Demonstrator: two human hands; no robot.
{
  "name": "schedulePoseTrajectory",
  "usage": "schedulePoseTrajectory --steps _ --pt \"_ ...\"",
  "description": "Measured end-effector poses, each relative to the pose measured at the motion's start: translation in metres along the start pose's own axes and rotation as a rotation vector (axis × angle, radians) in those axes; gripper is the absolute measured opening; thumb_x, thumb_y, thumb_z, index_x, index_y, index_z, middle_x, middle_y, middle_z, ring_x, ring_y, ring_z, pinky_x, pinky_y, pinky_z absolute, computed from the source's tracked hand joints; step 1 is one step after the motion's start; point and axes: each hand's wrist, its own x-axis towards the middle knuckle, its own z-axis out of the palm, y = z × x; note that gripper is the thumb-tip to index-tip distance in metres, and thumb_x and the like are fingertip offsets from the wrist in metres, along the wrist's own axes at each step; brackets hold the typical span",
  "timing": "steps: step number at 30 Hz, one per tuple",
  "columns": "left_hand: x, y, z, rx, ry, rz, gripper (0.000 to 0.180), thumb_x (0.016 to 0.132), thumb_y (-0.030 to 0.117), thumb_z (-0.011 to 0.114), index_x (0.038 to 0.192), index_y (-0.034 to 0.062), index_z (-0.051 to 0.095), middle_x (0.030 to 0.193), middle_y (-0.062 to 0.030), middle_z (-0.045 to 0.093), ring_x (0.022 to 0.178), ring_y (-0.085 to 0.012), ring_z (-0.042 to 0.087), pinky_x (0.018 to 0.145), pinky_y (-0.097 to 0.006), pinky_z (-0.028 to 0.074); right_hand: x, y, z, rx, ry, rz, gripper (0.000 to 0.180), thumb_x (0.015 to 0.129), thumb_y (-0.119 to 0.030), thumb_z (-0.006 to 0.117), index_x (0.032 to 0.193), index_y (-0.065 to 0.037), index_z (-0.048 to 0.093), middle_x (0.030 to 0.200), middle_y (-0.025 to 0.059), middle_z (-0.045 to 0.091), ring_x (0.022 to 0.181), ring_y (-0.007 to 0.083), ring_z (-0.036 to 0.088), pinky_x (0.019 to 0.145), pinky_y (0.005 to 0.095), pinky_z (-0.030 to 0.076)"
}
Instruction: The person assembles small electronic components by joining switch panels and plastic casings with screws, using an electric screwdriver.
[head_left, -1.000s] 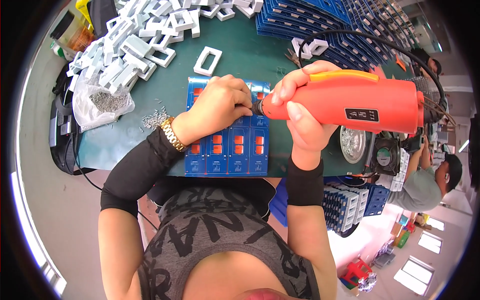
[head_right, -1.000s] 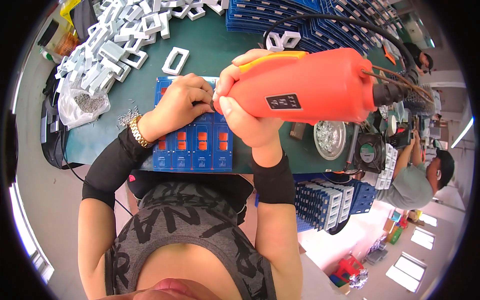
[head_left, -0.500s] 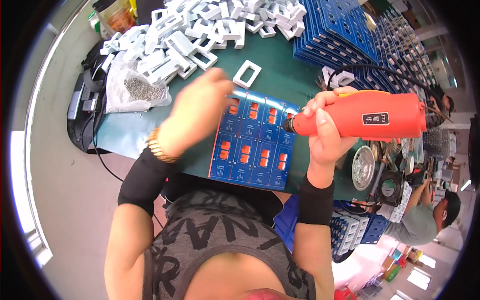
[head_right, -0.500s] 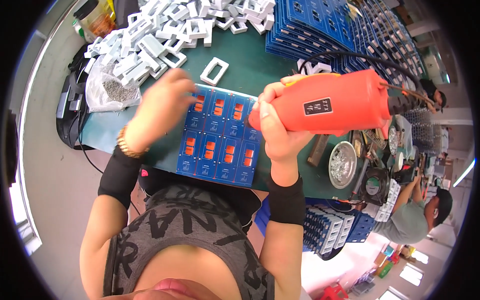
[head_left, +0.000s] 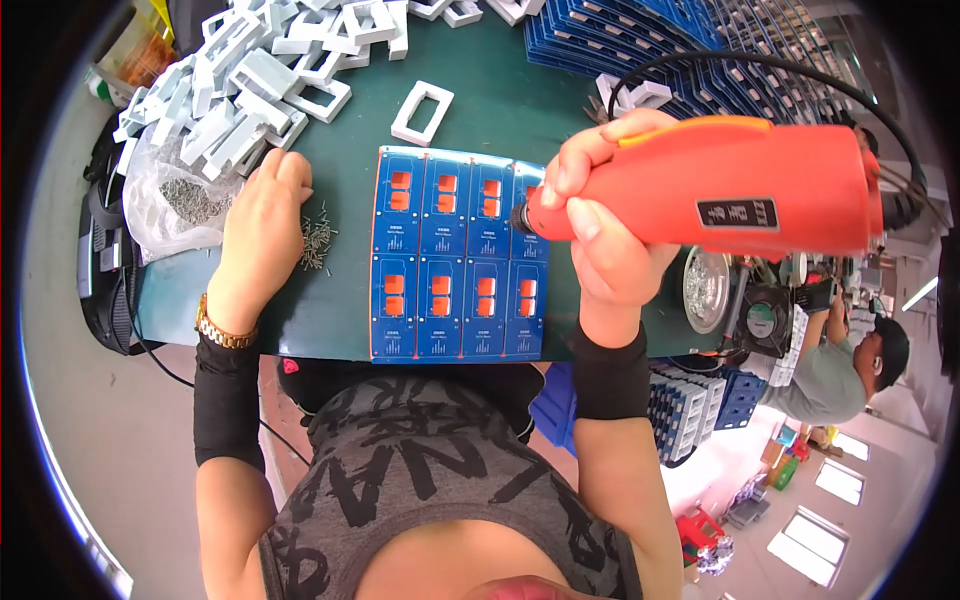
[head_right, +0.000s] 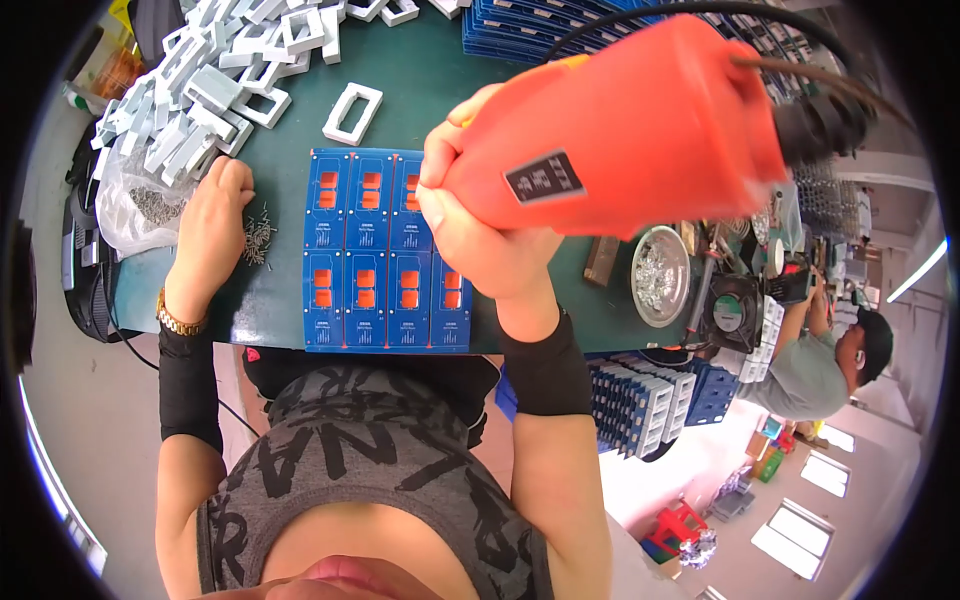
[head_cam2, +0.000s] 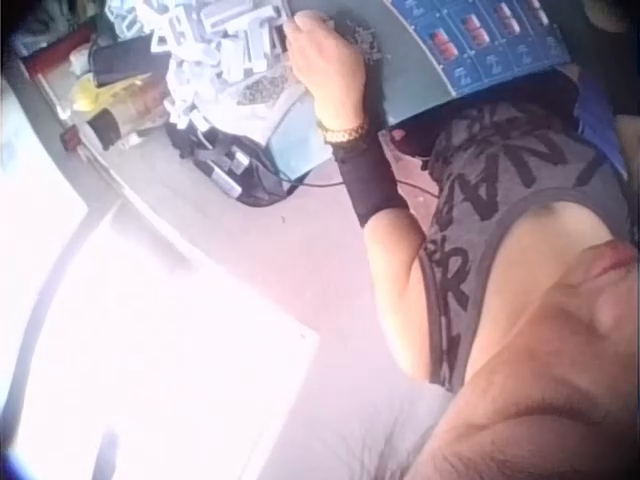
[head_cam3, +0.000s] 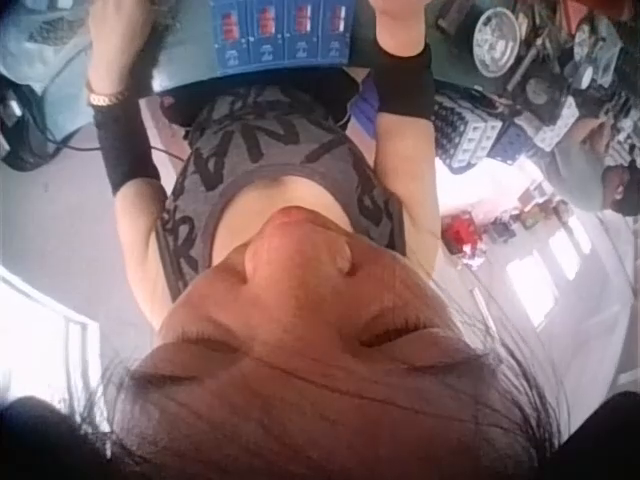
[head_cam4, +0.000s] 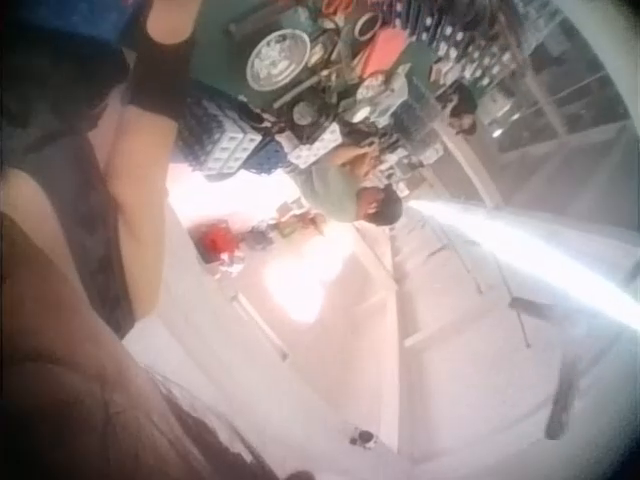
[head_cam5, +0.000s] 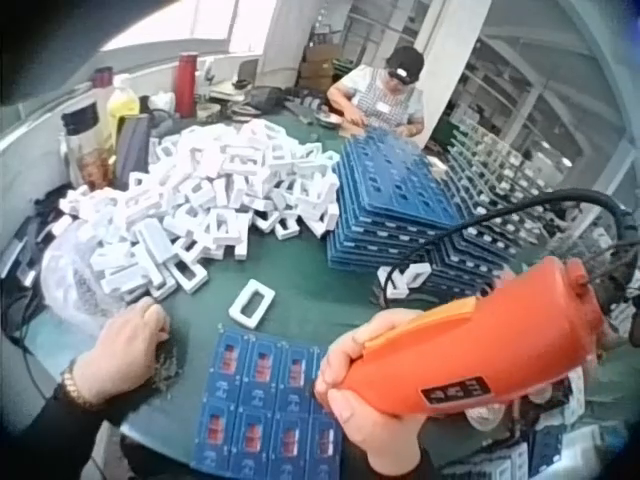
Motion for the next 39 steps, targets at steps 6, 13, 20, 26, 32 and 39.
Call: schedulePoseTrajectory --steps 6,13,20,26,32,39 --pt "0.009 0.03 -0.012 -0.447 0.022 -0.079 0.011 0.084 -0.003 0.064 0.09 0.0009 0.056 0.082 -0.0095 0.061 0.073 -0.0228 0.061 0.067 -0.033 0.049 0.002 0.001 -0.015 -0.025 -0.124 -0.011 0.053 0.074 -0.005 0.064 0.122 0.0 0.044 0.083 0.013 0.058 0.073 0.0203 0.059 0.071 0.0338 0.051" --pt "0.034 0.103 0.009 -0.723 -0.243 0.236 0.012 0.078 0.004 0.072 0.088 0.0008 0.067 0.083 -0.0123 0.066 0.075 -0.0281 0.066 0.069 -0.034 0.052 -0.005 -0.006 -0.037 0.304 -0.224 -0.188 0.049 0.077 -0.008 0.071 0.118 0.0 0.046 0.077 0.0103 0.058 0.068 0.0182 0.059 0.064 0.0306 0.051" --pt "0.038 0.118 0.049 -0.543 -0.186 0.507 0.008 0.075 0.005 0.072 0.081 0.0037 0.067 0.101 -0.0055 0.061 0.093 -0.0253 0.059 0.08 -0.035 0.045 -0.05 -0.034 -0.034 0.148 0.025 -0.274 0.049 0.079 -0.01 0.071 0.116 -0.005 0.04 0.08 0.0101 0.056 0.07 0.0196 0.056 0.067 0.0349 0.052" --pt "0.034 0.118 0.052 -0.456 -0.169 0.582 0.006 0.077 0.009 0.071 0.08 0.0061 0.067 0.097 -0.0028 0.06 0.092 -0.0228 0.057 0.077 -0.037 0.04 -0.061 -0.032 -0.028 0.11 0.073 -0.233 0.051 0.078 -0.008 0.072 0.117 -0.005 0.039 0.081 0.0099 0.057 0.071 0.0193 0.057 0.069 0.0351 0.052" --pt "0.033 0.115 0.049 -0.479 -0.209 0.608 0.01 0.074 0.009 0.073 0.083 0.0068 0.069 0.094 -0.0021 0.061 0.091 -0.0223 0.056 0.078 -0.035 0.041 -0.065 -0.029 -0.026 0.18 0.105 -0.244 0.05 0.078 -0.007 0.071 0.117 -0.006 0.039 0.082 0.0098 0.057 0.072 0.0196 0.057 0.07 0.0362 0.052" --pt "0.038 0.113 0.046 -0.589 -0.277 0.511 0.013 0.071 0.006 0.075 0.083 0.0026 0.071 0.094 -0.0041 0.066 0.089 -0.0233 0.061 0.083 -0.035 0.047 -0.068 -0.025 -0.027 0.25 0.1 -0.215 0.051 0.078 -0.006 0.072 0.117 -0.007 0.039 0.083 0.0099 0.057 0.073 0.0198 0.058 0.072 0.0371 0.053"
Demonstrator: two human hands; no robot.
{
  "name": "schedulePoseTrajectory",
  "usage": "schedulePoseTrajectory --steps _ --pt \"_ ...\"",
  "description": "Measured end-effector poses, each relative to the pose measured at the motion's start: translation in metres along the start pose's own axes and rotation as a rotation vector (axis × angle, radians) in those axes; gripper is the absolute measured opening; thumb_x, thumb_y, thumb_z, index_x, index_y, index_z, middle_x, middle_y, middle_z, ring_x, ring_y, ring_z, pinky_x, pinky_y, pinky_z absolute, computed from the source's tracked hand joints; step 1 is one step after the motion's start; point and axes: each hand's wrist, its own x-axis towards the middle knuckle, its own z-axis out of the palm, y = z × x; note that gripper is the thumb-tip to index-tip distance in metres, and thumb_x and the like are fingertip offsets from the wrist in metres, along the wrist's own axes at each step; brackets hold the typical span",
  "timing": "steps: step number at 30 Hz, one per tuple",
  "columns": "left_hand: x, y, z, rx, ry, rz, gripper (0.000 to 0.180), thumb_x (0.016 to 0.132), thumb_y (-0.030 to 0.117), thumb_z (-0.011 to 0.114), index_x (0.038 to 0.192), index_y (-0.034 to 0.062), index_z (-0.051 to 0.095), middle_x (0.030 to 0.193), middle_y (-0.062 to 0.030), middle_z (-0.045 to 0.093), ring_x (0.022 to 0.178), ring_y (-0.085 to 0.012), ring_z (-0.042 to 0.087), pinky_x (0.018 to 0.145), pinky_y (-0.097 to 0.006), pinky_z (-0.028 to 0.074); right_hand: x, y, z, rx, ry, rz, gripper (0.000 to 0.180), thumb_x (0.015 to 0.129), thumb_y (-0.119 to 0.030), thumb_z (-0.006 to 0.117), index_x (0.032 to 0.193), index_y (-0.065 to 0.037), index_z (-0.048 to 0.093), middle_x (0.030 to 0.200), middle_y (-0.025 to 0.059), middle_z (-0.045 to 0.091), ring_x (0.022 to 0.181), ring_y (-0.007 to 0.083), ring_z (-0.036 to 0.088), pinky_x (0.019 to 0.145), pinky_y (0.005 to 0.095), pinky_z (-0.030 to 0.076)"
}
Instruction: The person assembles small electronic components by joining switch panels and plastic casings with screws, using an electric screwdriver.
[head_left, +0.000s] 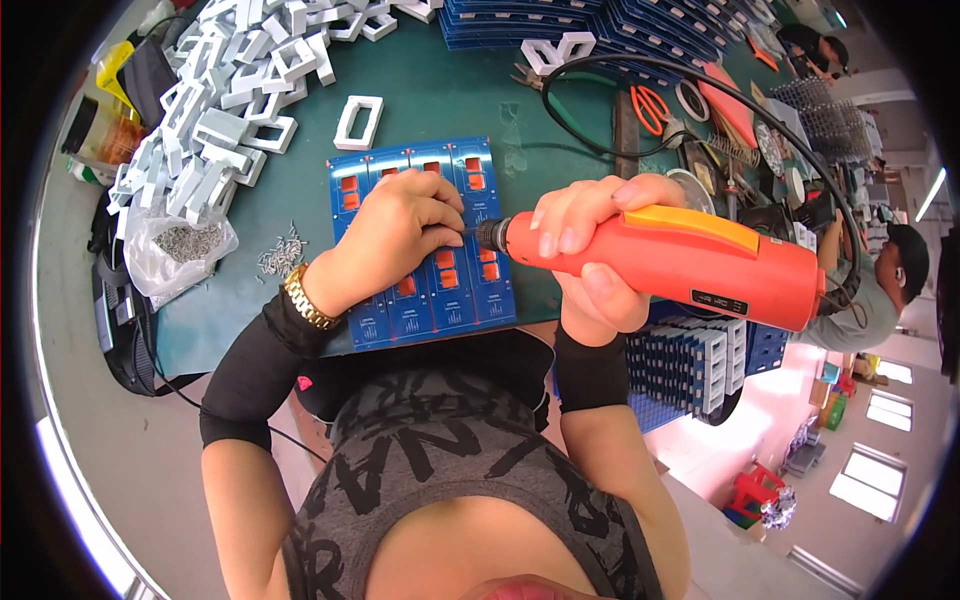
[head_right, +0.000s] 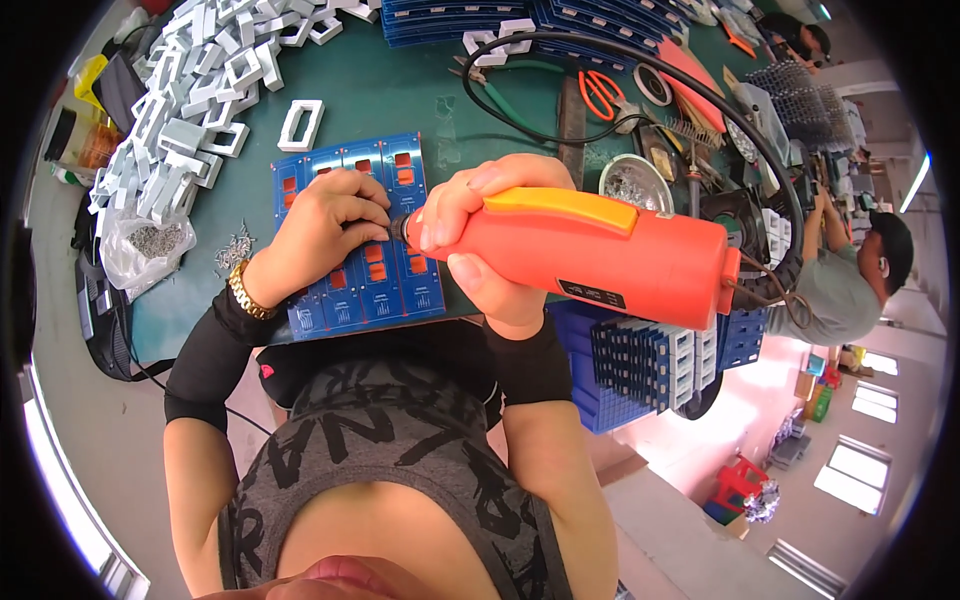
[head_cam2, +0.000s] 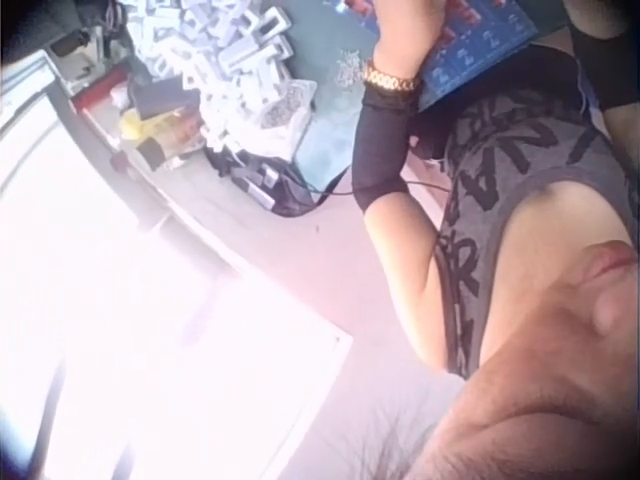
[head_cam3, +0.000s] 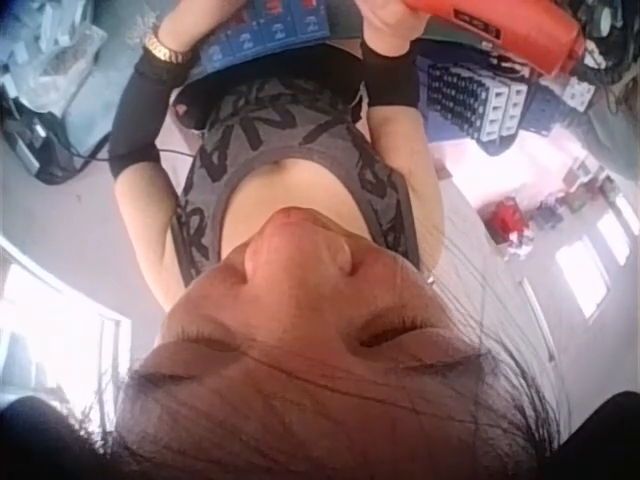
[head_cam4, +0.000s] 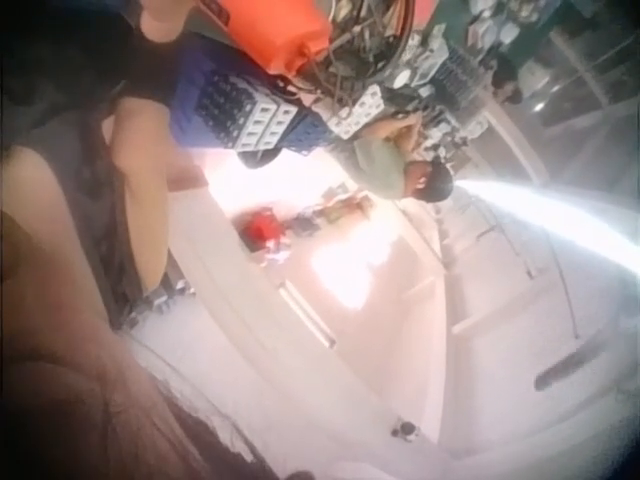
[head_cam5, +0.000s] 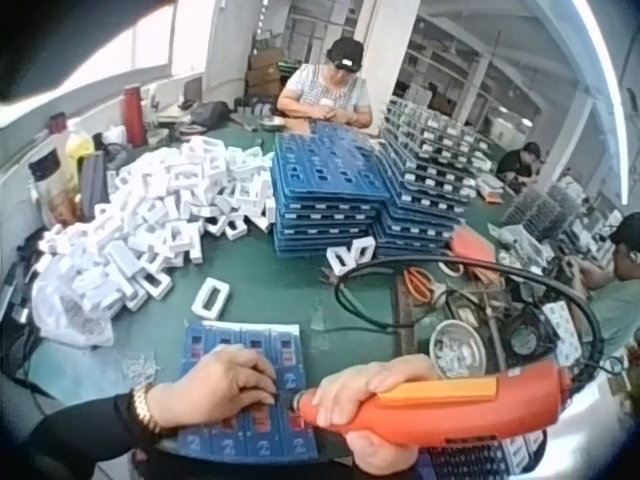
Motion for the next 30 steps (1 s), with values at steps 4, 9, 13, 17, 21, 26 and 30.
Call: schedulePoseTrajectory --steps 4,9,13,17,21,26,30 --pt "0.0 -0.002 0.002 0.006 0.011 0.005 0.011 0.071 0.006 0.075 0.081 0.0033 0.071 0.093 -0.0036 0.066 0.089 -0.023 0.061 0.083 -0.035 0.047 0.001 0.004 0.004 0.021 -0.022 0.029 0.05 0.078 -0.004 0.07 0.116 -0.007 0.039 0.084 0.0098 0.058 0.074 0.0193 0.058 0.072 0.036 0.053" --pt "0.0 0.0 0.001 0.01 0.02 0.003 0.008 0.072 0.007 0.074 0.079 0.0052 0.071 0.093 -0.0018 0.066 0.09 -0.0233 0.059 0.081 -0.037 0.044 0.007 0.004 0.011 -0.096 -0.046 0.043 0.047 0.078 0.001 0.065 0.116 -0.006 0.039 0.084 0.0099 0.058 0.075 0.0175 0.058 0.071 0.0323 0.052" --pt "-0.006 0.005 -0.007 0.004 0.002 -0.012 0.014 0.071 0.008 0.075 0.084 0.0053 0.071 0.097 -0.0047 0.065 0.091 -0.0252 0.06 0.083 -0.036 0.044 0.014 0.004 0.027 -0.206 0.042 0.178 0.052 0.071 -0.008 0.067 0.116 -0.007 0.04 0.083 0.0135 0.056 0.072 0.0211 0.056 0.071 0.0376 0.05" --pt "-0.027 0.014 -0.043 0.289 0.298 -0.149 0.024 0.073 0.011 0.077 0.094 0.0033 0.068 0.102 -0.0116 0.062 0.089 -0.0304 0.061 0.076 -0.038 0.049 0.021 0.009 0.023 -0.211 0.003 0.212 0.052 0.071 -0.005 0.065 0.116 -0.006 0.04 0.083 0.0136 0.056 0.072 0.0198 0.056 0.071 0.0356 0.051" --pt "-0.068 -0.006 -0.072 0.363 0.355 -0.776 0.019 0.08 0.015 0.073 0.09 0.0005 0.065 0.09 -0.0128 0.06 0.074 -0.0313 0.06 0.067 -0.039 0.048 0.03 0.013 0.027 -0.212 -0.03 0.276 0.051 0.07 -0.004 0.065 0.116 -0.006 0.041 0.084 0.0132 0.056 0.073 0.0188 0.056 0.068 0.0339 0.052" --pt "-0.079 -0.015 -0.068 0.419 0.236 -0.767 0.016 0.081 0.013 0.071 0.083 0.0005 0.06 0.083 -0.0129 0.058 0.076 -0.0344 0.06 0.066 -0.041 0.047 0.041 0.014 0.043 -0.176 -0.072 0.409 0.038 0.068 0.008 0.061 0.101 -0.006 0.05 0.078 0.0035 0.055 0.064 0.0077 0.054 0.056 0.0228 0.047" --pt "-0.082 -0.019 -0.061 0.527 0.213 -0.669 0.013 0.082 0.008 0.068 0.086 0.0006 0.057 0.081 -0.015 0.057 0.078 -0.0361 0.059 0.066 -0.042 0.047 0.041 0.02 0.046 -0.146 -0.047 0.439 0.038 0.067 0.008 0.061 0.102 -0.005 0.052 0.076 0.0033 0.055 0.062 0.0073 0.053 0.054 0.0229 0.047"
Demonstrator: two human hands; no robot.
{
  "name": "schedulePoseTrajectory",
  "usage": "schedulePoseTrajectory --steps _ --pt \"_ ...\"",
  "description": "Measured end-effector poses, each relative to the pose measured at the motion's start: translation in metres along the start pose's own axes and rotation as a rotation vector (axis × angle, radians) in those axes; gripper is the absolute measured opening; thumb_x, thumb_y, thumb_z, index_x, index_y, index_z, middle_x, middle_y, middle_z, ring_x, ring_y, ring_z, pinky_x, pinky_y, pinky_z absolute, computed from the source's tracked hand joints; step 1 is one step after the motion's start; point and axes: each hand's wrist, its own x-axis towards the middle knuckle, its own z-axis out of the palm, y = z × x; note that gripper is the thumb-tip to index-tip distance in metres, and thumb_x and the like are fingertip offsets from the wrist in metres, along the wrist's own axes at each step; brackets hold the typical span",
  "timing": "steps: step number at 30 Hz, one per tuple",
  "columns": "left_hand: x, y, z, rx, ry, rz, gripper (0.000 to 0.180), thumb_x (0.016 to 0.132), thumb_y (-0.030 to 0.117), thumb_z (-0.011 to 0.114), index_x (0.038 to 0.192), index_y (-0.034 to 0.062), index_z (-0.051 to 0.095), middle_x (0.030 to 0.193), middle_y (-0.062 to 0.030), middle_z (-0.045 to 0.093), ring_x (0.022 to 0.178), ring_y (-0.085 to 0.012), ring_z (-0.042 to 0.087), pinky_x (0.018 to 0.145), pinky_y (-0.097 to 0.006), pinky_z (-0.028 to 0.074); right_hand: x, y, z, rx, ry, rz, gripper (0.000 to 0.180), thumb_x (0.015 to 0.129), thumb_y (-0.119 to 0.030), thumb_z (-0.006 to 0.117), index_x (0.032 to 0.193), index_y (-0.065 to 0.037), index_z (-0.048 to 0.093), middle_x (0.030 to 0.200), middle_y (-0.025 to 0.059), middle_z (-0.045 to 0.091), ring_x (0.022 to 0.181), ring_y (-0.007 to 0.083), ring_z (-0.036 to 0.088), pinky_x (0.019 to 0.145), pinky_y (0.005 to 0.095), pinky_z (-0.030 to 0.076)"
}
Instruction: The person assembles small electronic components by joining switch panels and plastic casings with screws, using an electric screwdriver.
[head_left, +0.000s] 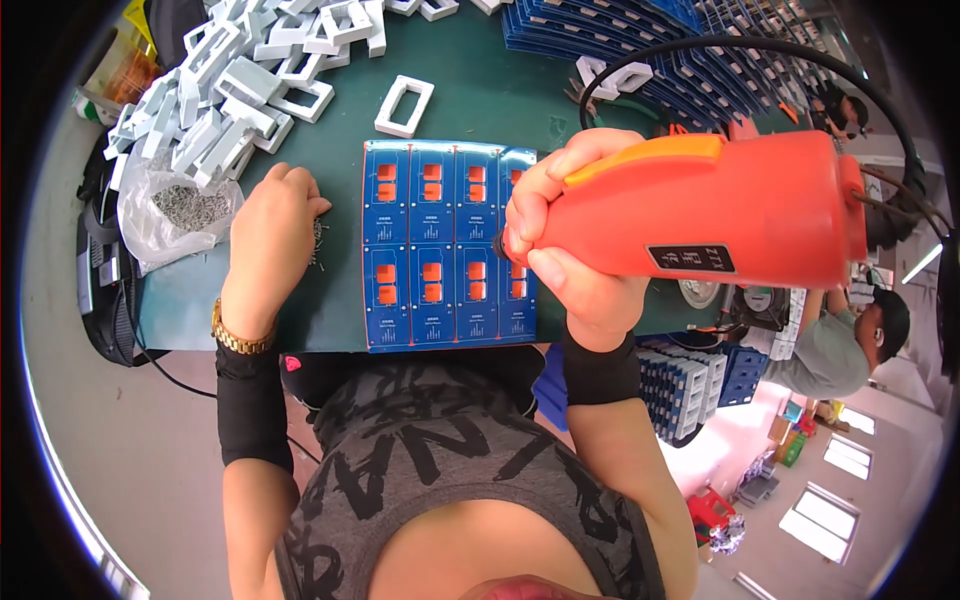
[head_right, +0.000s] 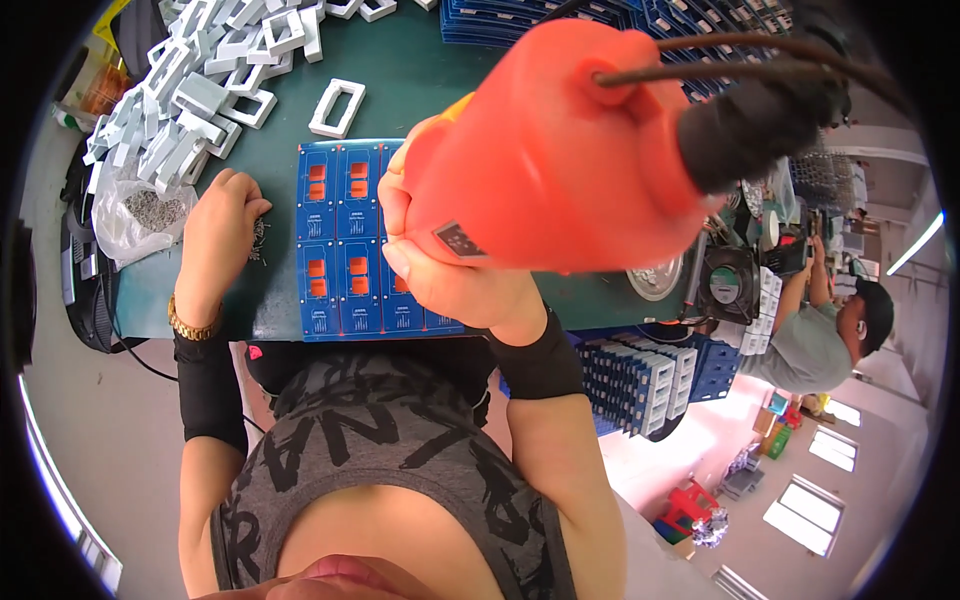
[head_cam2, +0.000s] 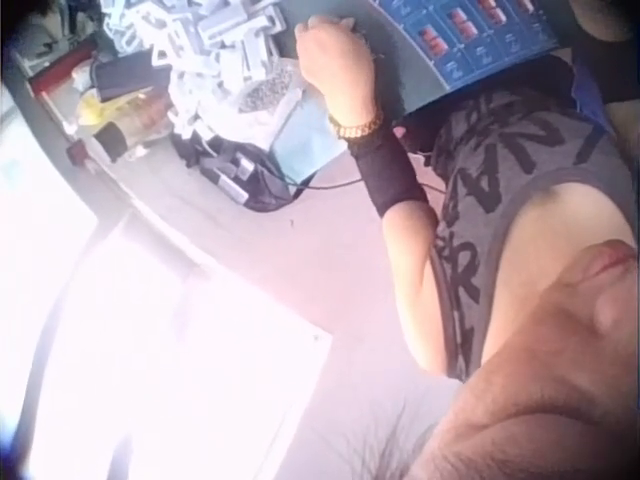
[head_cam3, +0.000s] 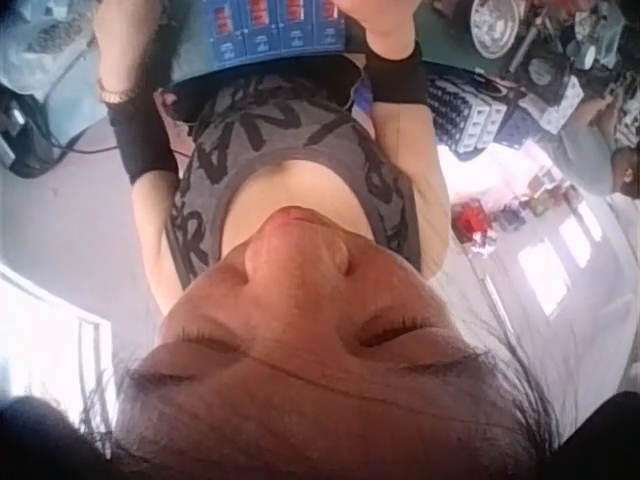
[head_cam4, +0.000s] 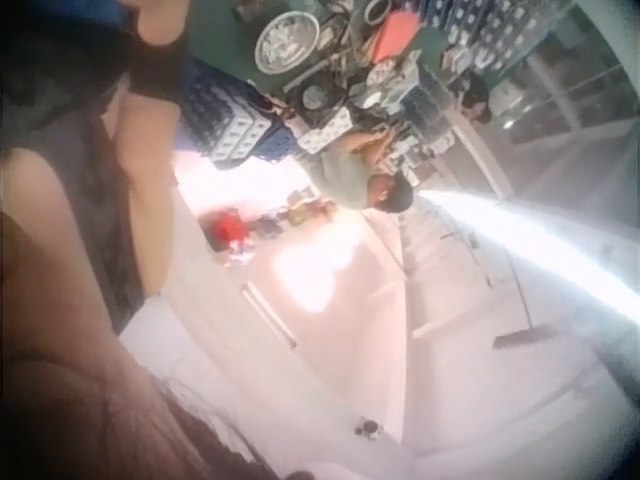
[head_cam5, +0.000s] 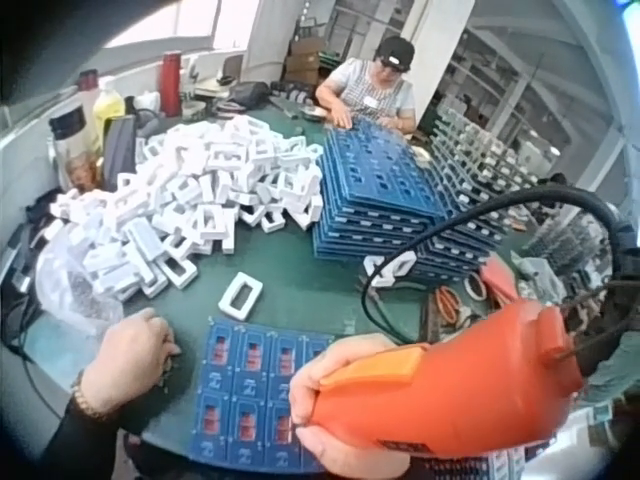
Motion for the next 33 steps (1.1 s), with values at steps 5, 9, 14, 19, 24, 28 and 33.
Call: schedulePoseTrajectory --steps 5,9,14,19,24,28,33 --pt "0.003 -0.003 0.0 -0.039 0.107 0.055 0.014 0.084 0.005 0.066 0.084 -0.0009 0.053 0.08 -0.0167 0.059 0.074 -0.0383 0.058 0.064 -0.043 0.047 -0.002 0.007 -0.02 -0.024 -0.155 -0.086 0.055 0.071 -0.008 0.07 0.118 -0.003 0.043 0.081 0.0116 0.055 0.071 0.0177 0.056 0.062 0.031 0.05" --pt "0.015 0.028 -0.012 -0.438 0.045 0.039 0.01 0.083 0.0 0.066 0.087 -0.0011 0.057 0.081 -0.0117 0.063 0.072 -0.0248 0.061 0.067 -0.034 0.049 0.008 0.005 -0.042 0.128 -0.294 -0.192 0.056 0.071 -0.006 0.065 0.122 -0.002 0.043 0.078 0.0119 0.055 0.067 0.0195 0.057 0.064 0.0343 0.05" --pt "0.029 0.073 0.005 -0.654 -0.144 0.424 0.01 0.079 -0.002 0.069 0.088 -0.0012 0.064 0.084 -0.0099 0.066 0.077 -0.0202 0.064 0.072 -0.029 0.05 -0.019 0.0 -0.046 0.162 -0.183 -0.351 0.055 0.071 -0.007 0.066 0.12 -0.003 0.042 0.079 0.0115 0.056 0.067 0.021 0.058 0.067 0.0368 0.049" --pt "0.034 0.096 0.027 -0.641 -0.336 0.445 0.01 0.078 0.003 0.07 0.088 0.0012 0.068 0.083 -0.0123 0.066 0.078 -0.0294 0.064 0.07 -0.036 0.051 -0.042 -0.008 -0.044 0.069 -0.021 -0.399 0.055 0.072 -0.008 0.066 0.121 -0.004 0.041 0.08 0.012 0.058 0.068 0.0221 0.059 0.068 0.038 0.049" --pt "0.031 0.102 0.047 -0.526 -0.22 0.597 0.009 0.077 0.0 0.07 0.086 -0.0004 0.067 0.082 -0.0117 0.063 0.08 -0.0293 0.062 0.073 -0.036 0.05 -0.053 -0.008 -0.047 0.081 0.007 -0.441 0.055 0.073 -0.01 0.067 0.121 -0.005 0.041 0.08 0.0114 0.058 0.067 0.0219 0.058 0.068 0.0381 0.049" --pt "0.028 0.104 0.053 -0.461 -0.094 0.67 0.01 0.076 0.0 0.069 0.086 0.0013 0.066 0.084 -0.0106 0.063 0.082 -0.0306 0.06 0.074 -0.038 0.048 -0.058 -0.006 -0.051 0.138 0.064 -0.434 0.054 0.074 -0.011 0.071 0.119 -0.005 0.041 0.079 0.0108 0.057 0.069 0.021 0.058 0.069 0.0368 0.05" --pt "0.025 0.106 0.051 -0.416 -0.08 0.689 0.012 0.074 -0.001 0.069 0.086 0.003 0.066 0.087 -0.0091 0.061 0.084 -0.0298 0.058 0.075 -0.038 0.047 -0.059 -0.002 -0.052 0.107 0.09 -0.458 0.053 0.075 -0.012 0.067 0.121 -0.005 0.041 0.08 0.0105 0.058 0.069 0.0213 0.058 0.069 0.0374 0.048"
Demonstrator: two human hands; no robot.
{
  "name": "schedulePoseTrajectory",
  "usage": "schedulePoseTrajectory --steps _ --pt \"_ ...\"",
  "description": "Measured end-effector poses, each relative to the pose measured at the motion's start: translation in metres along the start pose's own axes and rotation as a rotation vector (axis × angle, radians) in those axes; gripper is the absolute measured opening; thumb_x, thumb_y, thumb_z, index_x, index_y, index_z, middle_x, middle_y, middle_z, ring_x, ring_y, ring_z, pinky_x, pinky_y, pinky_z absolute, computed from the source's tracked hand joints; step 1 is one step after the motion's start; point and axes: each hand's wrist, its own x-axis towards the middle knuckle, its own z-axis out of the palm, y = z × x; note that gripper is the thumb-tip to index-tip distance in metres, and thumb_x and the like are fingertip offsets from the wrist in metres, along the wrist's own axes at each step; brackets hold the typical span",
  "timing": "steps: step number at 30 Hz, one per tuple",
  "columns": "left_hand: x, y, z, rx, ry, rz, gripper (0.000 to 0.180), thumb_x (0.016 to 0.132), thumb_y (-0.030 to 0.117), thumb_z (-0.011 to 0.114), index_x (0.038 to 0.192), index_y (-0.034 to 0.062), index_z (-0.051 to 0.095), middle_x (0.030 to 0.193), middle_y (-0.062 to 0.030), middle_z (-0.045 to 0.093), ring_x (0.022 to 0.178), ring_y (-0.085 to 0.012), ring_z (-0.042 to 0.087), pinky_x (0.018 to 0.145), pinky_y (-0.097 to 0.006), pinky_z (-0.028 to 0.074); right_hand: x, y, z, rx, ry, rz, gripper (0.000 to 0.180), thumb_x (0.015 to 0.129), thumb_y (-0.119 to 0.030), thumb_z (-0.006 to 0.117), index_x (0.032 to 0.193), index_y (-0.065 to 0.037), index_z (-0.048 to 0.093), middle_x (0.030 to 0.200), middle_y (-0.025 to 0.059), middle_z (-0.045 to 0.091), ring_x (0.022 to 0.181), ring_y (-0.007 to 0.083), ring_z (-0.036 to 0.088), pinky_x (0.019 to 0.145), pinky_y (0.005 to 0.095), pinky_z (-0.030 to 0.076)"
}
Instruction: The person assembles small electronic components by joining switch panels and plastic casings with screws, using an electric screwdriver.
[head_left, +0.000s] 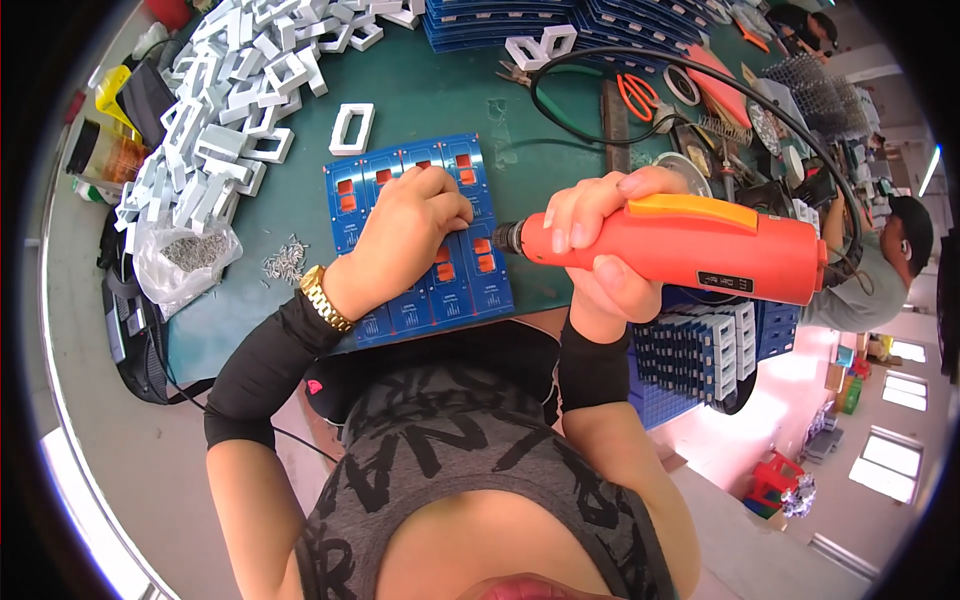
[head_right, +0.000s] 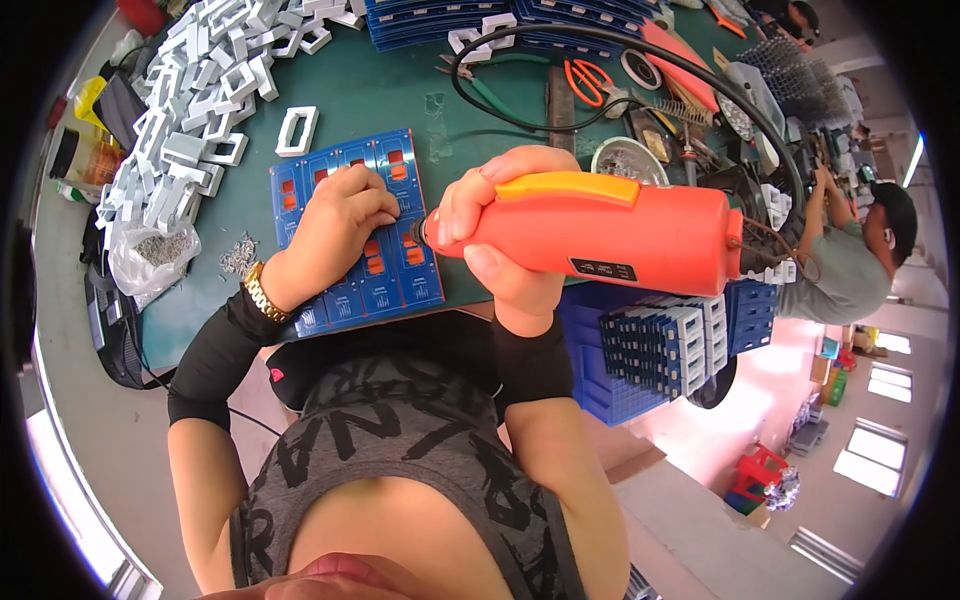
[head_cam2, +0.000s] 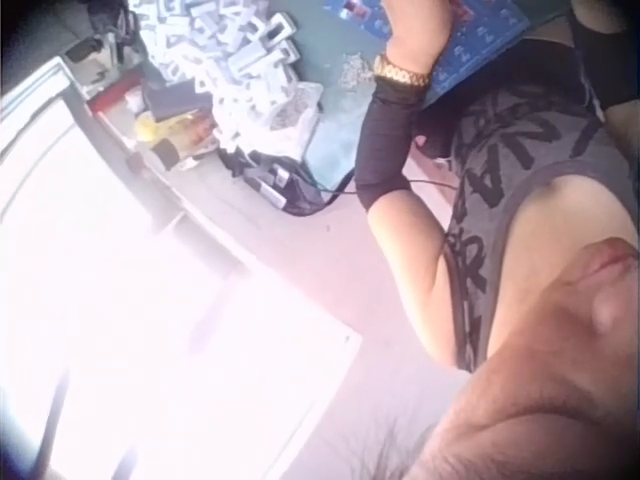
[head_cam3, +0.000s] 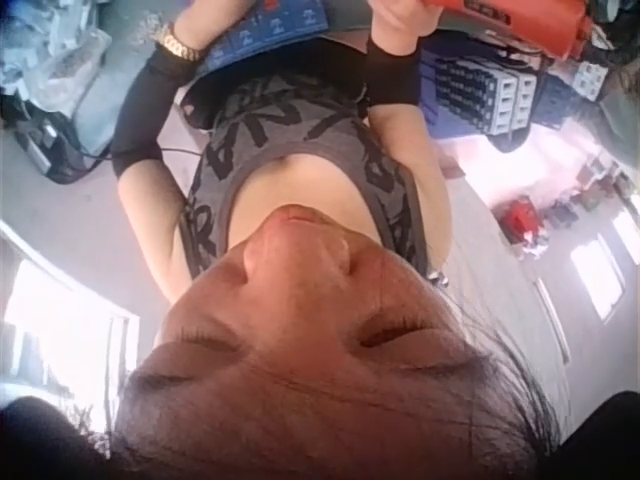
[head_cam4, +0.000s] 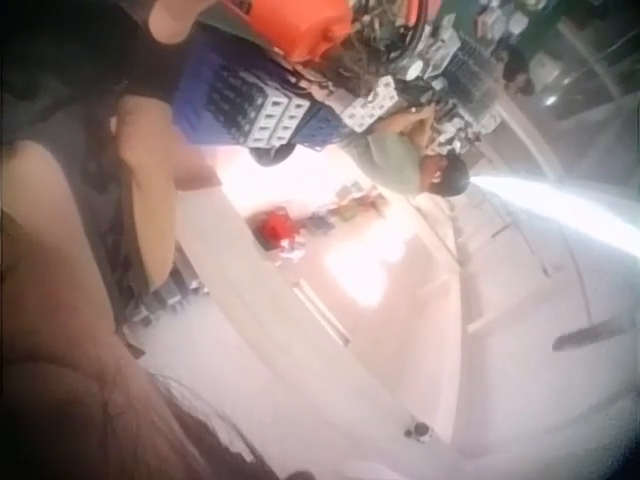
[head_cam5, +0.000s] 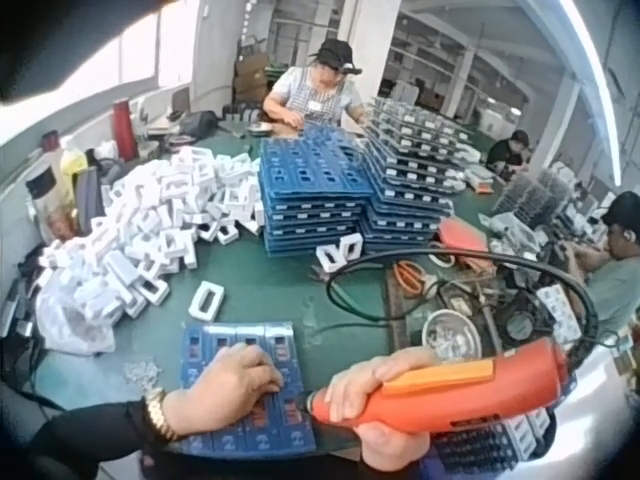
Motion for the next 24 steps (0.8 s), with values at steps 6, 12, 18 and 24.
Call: schedulePoseTrajectory --steps 6,12,18,24 --pt "-0.002 -0.001 -0.001 0.031 -0.002 0.031 0.012 0.073 0.0 0.07 0.084 0.0034 0.065 0.088 -0.0083 0.057 0.083 -0.0295 0.057 0.073 -0.038 0.046 -0.005 0.001 0.003 0.033 -0.021 0.006 0.052 0.076 -0.007 0.072 0.117 -0.007 0.04 0.083 0.0095 0.057 0.074 0.0199 0.058 0.071 0.036 0.052" --pt "-0.004 0.002 -0.005 0.078 -0.021 0.022 0.015 0.072 0.005 0.073 0.086 0.0092 0.068 0.087 -0.0035 0.058 0.091 -0.0247 0.055 0.086 -0.037 0.04 -0.006 0.002 0.004 0.001 -0.027 -0.049 0.052 0.079 -0.006 0.071 0.119 -0.008 0.038 0.085 0.0094 0.057 0.075 0.0193 0.057 0.073 0.0364 0.052" --pt "-0.007 -0.003 0.0 0.077 0.019 -0.104 0.011 0.072 0.016 0.077 0.081 0.0111 0.073 0.088 -0.0002 0.061 0.098 -0.0251 0.053 0.096 -0.049 0.033 -0.006 0.013 0.007 0.012 0.045 -0.02 0.052 0.08 -0.008 0.071 0.119 -0.008 0.037 0.086 0.0095 0.056 0.076 0.0198 0.058 0.073 0.0375 0.052" --pt "-0.005 -0.003 0.0 0.074 0.02 -0.101 0.011 0.072 0.017 0.077 0.08 0.0113 0.073 0.087 0.0005 0.061 0.099 -0.0245 0.052 0.098 -0.05 0.032 0.0 0.015 0.005 0.045 -0.012 -0.006 0.05 0.079 -0.004 0.069 0.118 -0.007 0.038 0.086 0.0098 0.057 0.077 0.0201 0.059 0.073 0.0373 0.053"
